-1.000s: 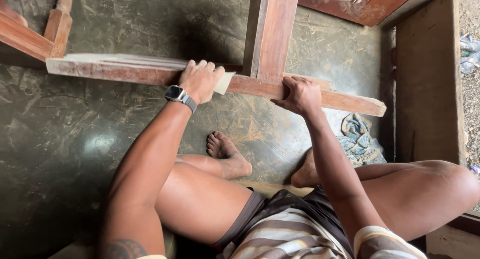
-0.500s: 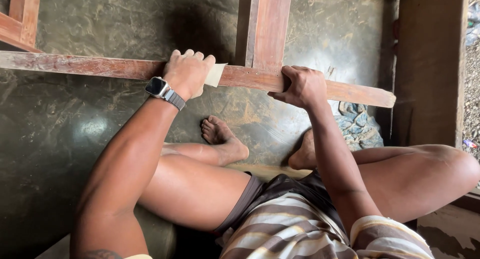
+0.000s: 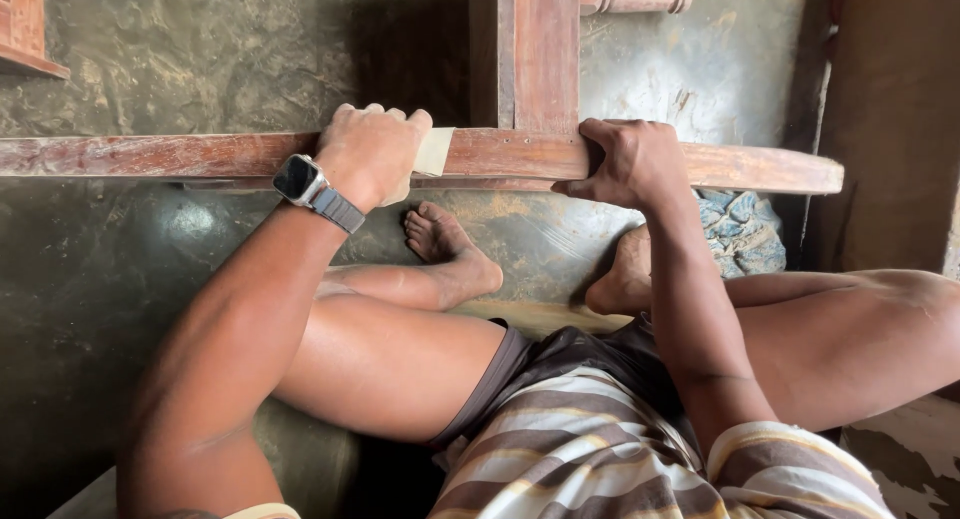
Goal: The person sits on the floor and sands a wooden chair frame using a sanding block. They work on the legs and crossbars, moving the chair to access different parts.
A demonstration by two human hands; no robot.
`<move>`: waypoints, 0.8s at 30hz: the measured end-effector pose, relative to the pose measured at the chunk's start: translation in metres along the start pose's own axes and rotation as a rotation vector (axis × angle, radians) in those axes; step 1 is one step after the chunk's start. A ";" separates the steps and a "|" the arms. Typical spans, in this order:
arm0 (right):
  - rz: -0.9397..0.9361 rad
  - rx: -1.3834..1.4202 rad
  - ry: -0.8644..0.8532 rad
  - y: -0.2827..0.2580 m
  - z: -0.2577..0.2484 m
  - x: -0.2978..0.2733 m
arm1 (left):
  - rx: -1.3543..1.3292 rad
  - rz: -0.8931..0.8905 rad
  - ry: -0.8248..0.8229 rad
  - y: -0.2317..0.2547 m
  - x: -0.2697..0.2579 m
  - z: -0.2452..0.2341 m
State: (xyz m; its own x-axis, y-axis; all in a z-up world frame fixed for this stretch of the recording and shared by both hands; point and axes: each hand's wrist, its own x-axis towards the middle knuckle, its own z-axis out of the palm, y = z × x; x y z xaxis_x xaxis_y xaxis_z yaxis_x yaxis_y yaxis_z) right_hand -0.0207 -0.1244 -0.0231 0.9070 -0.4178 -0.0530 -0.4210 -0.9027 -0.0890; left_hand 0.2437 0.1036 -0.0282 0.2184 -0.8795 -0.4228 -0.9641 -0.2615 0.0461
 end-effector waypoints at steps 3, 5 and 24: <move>0.004 0.010 -0.030 0.000 -0.003 0.002 | 0.007 -0.002 -0.014 0.000 -0.001 -0.004; 0.007 0.007 -0.032 -0.002 -0.004 0.003 | 0.012 -0.008 -0.021 -0.001 -0.002 -0.007; -0.128 0.471 0.339 -0.028 -0.017 -0.014 | -0.170 -0.037 0.689 0.068 -0.031 -0.074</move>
State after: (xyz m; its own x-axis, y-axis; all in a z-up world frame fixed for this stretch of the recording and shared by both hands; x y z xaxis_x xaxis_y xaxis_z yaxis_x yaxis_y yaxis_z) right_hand -0.0217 -0.0947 -0.0028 0.8713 -0.3877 0.3009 -0.1968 -0.8377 -0.5095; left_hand 0.1823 0.0840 0.0552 0.3501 -0.9056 0.2396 -0.9297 -0.3047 0.2067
